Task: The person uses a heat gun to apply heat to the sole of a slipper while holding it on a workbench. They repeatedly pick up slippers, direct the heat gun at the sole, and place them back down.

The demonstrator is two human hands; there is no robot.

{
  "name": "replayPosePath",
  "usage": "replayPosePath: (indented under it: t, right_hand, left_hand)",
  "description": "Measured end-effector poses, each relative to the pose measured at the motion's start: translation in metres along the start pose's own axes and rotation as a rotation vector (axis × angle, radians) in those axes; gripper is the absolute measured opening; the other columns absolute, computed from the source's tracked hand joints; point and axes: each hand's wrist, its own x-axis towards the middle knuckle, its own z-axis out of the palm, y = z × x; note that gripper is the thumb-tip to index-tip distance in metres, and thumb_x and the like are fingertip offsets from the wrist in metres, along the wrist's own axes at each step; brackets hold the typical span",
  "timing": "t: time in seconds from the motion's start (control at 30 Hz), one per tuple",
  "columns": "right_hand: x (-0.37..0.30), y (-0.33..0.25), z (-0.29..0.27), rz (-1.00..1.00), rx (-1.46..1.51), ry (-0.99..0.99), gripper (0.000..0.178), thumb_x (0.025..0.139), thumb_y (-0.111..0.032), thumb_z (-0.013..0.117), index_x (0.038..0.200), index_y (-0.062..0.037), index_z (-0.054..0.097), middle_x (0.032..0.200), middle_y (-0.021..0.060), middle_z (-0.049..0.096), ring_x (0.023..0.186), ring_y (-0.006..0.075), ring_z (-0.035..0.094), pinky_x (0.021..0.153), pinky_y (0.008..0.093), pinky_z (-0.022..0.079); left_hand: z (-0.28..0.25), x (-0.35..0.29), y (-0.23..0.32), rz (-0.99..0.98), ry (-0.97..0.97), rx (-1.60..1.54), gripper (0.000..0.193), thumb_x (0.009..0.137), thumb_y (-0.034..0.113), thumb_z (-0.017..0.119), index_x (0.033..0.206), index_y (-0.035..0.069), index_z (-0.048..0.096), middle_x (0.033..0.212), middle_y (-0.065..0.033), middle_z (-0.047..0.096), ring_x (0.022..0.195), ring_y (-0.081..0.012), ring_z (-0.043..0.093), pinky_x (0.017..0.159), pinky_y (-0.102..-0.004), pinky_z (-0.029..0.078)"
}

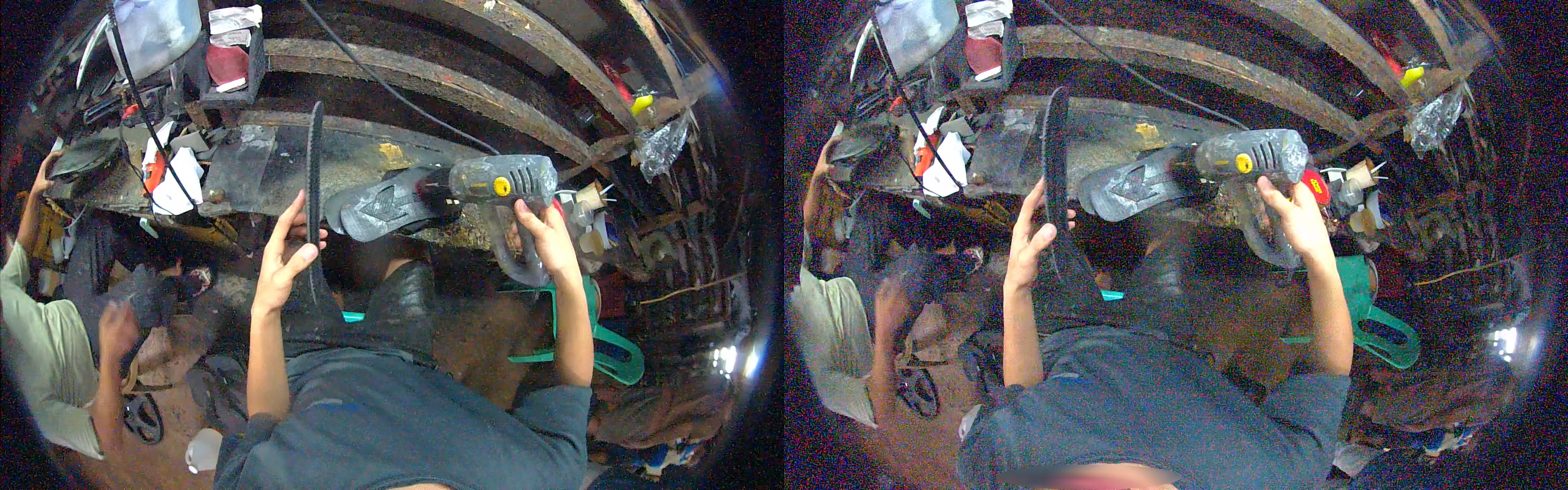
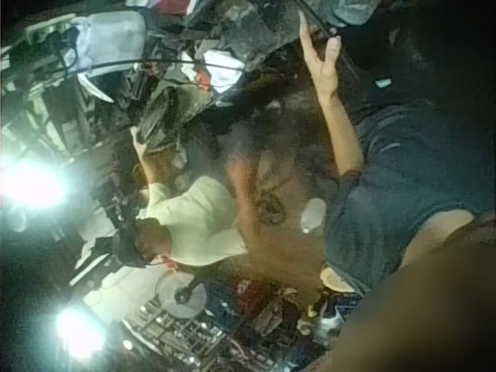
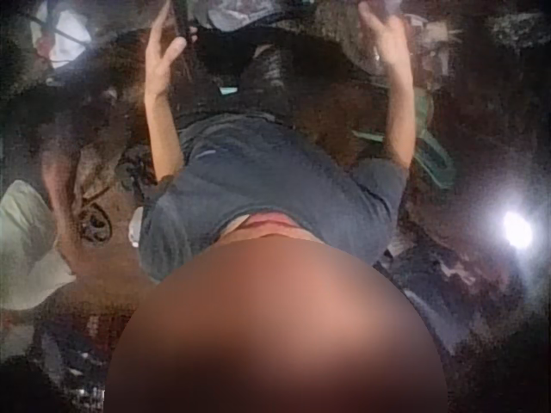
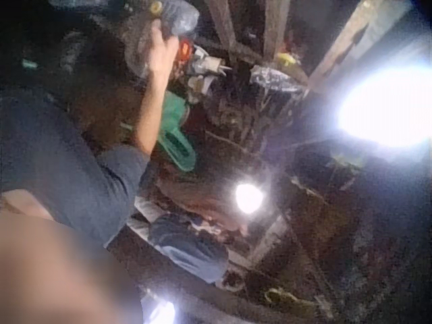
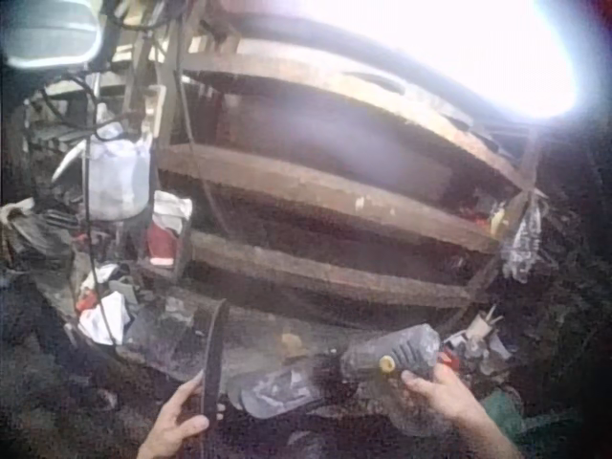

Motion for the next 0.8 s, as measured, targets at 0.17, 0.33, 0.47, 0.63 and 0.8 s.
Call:
replayPosePath:
  t: [0.17,0.33,0.47,0.63,0.8]
  right_hand:
    - [-0.013,-0.010,-0.018,0.045,0.128,-0.015,0.038,0.103,-0.038,0.072,0.120,-0.0057,0.064,0.088,0.0007,0.066,0.069,0.0106,0.060,0.061,0.0286,0.049]
    - [-0.048,-0.035,-0.058,-0.034,0.109,0.262,0.035,0.105,-0.041,0.069,0.111,-0.0064,0.066,0.085,0.0013,0.067,0.068,0.0108,0.061,0.062,0.0282,0.049]
    - [-0.074,-0.044,-0.076,0.024,-0.038,0.289,0.042,0.103,-0.048,0.069,0.107,-0.0066,0.064,0.082,0.0014,0.064,0.065,0.0113,0.059,0.060,0.0283,0.047]
    - [-0.086,-0.027,-0.057,0.008,-0.050,0.218,0.039,0.102,-0.044,0.070,0.108,-0.0055,0.064,0.083,0.0019,0.064,0.068,0.0112,0.059,0.063,0.0287,0.047]
    - [-0.087,-0.023,-0.051,0.004,0.030,0.105,0.033,0.100,-0.032,0.075,0.118,-0.0049,0.068,0.090,0.0013,0.067,0.077,0.0112,0.060,0.068,0.0297,0.049]
  left_hand:
    - [0.015,0.012,0.008,-0.029,-0.052,0.142,0.087,0.091,0.026,0.081,0.167,0.016,0.040,0.136,-0.0085,0.052,0.119,-0.0213,0.060,0.105,-0.0374,0.051]
    - [0.046,0.037,0.022,0.153,-0.094,0.725,0.079,0.085,0.039,0.086,0.157,0.030,0.056,0.129,-0.0146,0.056,0.121,-0.0307,0.060,0.107,-0.0423,0.050]
    - [0.087,0.079,0.004,0.252,-0.240,1.249,0.093,0.080,0.043,0.089,0.162,0.038,0.045,0.141,-0.0269,0.052,0.130,-0.0458,0.056,0.108,-0.0519,0.051]
    - [0.103,0.103,-0.035,0.298,-0.344,1.551,0.119,0.070,0.043,0.095,0.168,0.020,0.031,0.134,-0.0275,0.058,0.128,-0.0465,0.053,0.114,-0.0550,0.044]
    - [0.087,0.123,-0.023,0.239,-0.261,1.324,0.117,0.063,0.042,0.096,0.159,0.008,0.041,0.133,-0.0279,0.060,0.124,-0.0467,0.054,0.112,-0.0523,0.046]
